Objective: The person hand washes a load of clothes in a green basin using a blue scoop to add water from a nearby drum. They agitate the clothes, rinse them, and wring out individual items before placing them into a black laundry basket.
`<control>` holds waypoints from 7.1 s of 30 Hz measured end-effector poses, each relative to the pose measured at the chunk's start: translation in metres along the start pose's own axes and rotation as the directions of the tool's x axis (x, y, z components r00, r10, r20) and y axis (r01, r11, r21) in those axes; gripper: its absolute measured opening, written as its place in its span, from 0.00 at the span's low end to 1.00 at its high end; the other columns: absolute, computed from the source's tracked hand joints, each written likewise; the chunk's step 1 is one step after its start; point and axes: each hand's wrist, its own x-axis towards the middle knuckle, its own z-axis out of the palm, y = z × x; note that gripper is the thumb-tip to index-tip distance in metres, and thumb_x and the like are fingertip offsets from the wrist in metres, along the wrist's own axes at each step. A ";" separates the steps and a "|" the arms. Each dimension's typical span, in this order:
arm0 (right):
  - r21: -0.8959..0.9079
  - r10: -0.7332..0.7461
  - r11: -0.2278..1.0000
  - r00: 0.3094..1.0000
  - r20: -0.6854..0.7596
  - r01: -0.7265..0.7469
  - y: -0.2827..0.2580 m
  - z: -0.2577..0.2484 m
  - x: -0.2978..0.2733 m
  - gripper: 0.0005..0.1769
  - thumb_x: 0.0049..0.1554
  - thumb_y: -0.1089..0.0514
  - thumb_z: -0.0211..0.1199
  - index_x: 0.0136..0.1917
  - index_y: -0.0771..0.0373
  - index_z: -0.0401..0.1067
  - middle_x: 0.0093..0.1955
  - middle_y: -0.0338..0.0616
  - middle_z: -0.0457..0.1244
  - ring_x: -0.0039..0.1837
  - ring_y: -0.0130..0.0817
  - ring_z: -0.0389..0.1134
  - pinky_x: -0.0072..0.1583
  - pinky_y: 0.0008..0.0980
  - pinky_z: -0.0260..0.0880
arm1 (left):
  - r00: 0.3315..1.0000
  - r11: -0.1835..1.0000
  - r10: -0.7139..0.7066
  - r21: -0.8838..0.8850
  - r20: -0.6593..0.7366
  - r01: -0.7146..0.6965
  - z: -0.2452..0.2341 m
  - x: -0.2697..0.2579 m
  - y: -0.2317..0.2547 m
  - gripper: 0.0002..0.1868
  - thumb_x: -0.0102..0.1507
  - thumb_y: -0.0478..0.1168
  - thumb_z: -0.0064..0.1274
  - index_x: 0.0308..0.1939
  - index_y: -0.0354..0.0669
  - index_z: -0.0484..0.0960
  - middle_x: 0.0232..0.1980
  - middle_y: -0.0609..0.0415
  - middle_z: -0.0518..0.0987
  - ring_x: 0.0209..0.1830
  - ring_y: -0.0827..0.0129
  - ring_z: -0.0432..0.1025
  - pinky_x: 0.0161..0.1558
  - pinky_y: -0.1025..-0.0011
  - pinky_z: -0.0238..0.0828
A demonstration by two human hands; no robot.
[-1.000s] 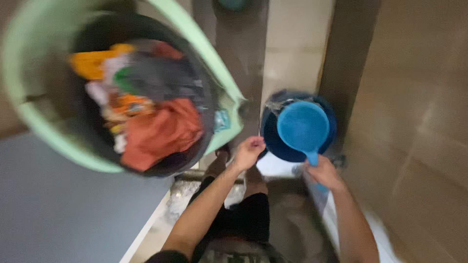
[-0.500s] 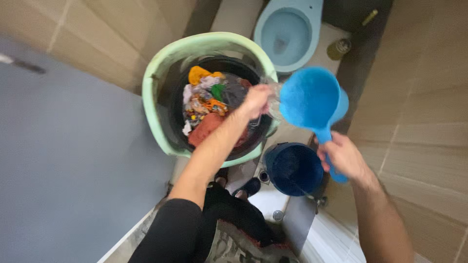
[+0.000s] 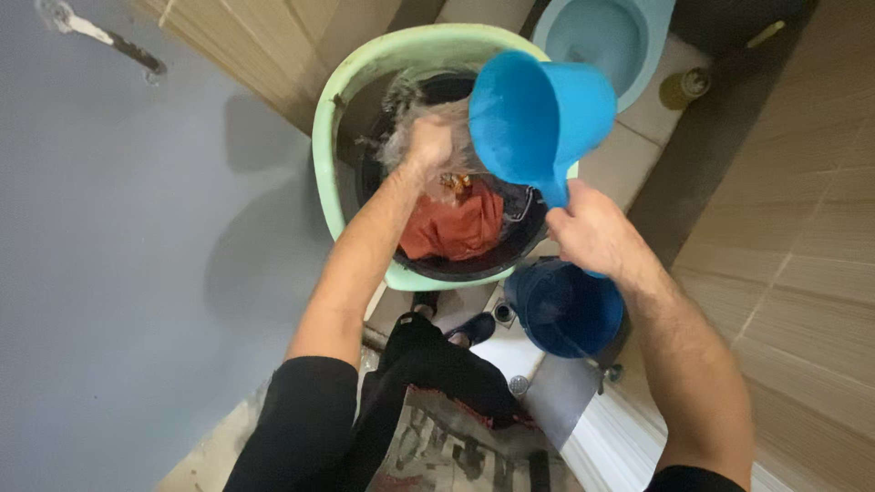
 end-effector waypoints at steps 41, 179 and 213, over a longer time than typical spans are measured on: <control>-0.241 -0.160 0.961 0.984 -0.081 0.136 0.145 0.146 0.155 0.82 0.30 0.35 0.86 0.82 0.62 0.40 0.80 0.78 0.28 0.79 0.77 0.40 0.75 0.58 0.52 | 0.948 0.128 -0.306 0.990 0.089 -0.052 -0.009 -0.080 -0.049 0.80 0.39 0.63 0.77 0.84 0.63 0.37 0.82 0.37 0.21 0.82 0.32 0.23 0.69 0.26 0.47; -0.109 -0.215 0.976 0.922 -0.321 0.190 0.296 0.319 0.399 0.31 0.46 0.48 0.72 0.55 0.67 0.64 0.51 0.53 0.61 0.51 0.46 0.61 0.52 0.47 0.63 | 0.960 0.506 -0.249 0.863 0.130 0.014 -0.035 0.034 -0.242 0.45 0.47 0.48 0.65 0.67 0.47 0.67 0.72 0.32 0.60 0.73 0.34 0.53 0.66 0.36 0.49; -0.454 -0.363 0.869 0.875 -0.320 0.195 0.200 0.267 0.330 0.60 0.53 0.25 0.63 0.80 0.68 0.48 0.80 0.80 0.38 0.80 0.75 0.43 0.72 0.69 0.44 | 0.980 0.320 0.200 0.946 -0.022 -0.044 -0.023 -0.023 -0.159 0.41 0.59 0.56 0.55 0.74 0.49 0.66 0.76 0.25 0.58 0.62 0.36 0.63 0.64 0.35 0.60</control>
